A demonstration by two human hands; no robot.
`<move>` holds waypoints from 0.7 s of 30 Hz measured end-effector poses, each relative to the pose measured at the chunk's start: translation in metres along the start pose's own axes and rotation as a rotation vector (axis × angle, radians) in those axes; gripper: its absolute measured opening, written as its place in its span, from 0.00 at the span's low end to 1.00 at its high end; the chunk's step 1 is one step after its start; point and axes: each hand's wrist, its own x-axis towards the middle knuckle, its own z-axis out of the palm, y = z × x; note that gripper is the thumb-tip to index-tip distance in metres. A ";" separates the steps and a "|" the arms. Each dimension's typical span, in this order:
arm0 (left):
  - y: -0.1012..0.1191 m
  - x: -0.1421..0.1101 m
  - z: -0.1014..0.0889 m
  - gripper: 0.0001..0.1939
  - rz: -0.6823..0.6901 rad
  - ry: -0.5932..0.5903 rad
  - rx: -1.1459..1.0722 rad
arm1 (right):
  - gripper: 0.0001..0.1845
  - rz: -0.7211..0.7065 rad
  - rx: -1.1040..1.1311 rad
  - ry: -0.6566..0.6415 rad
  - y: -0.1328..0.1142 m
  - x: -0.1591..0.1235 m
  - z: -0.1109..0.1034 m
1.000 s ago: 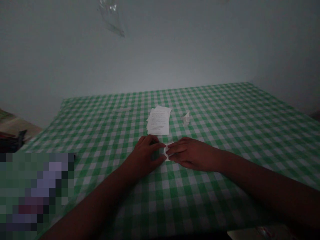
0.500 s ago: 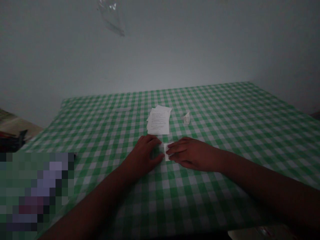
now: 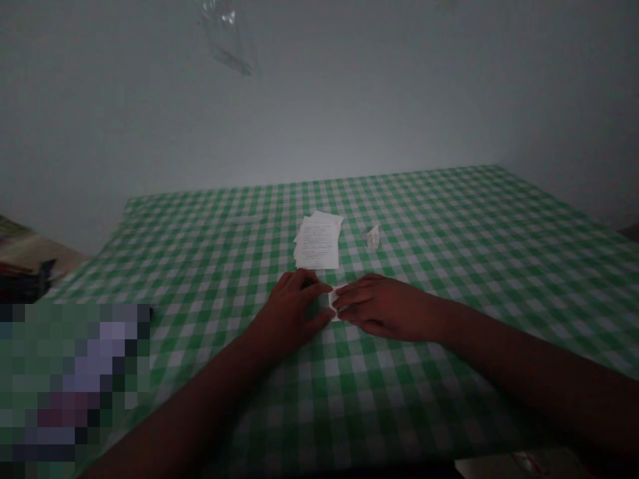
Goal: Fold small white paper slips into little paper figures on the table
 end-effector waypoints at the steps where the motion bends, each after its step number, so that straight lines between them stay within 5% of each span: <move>1: 0.001 0.000 0.000 0.19 -0.006 0.003 0.002 | 0.14 -0.007 0.014 0.010 0.000 0.000 -0.001; 11: 0.001 -0.001 0.002 0.20 -0.030 0.011 0.008 | 0.10 0.079 0.205 0.099 0.004 0.004 -0.004; 21: -0.001 -0.001 0.004 0.20 -0.024 0.027 0.013 | 0.07 0.138 0.219 0.052 0.005 0.007 -0.005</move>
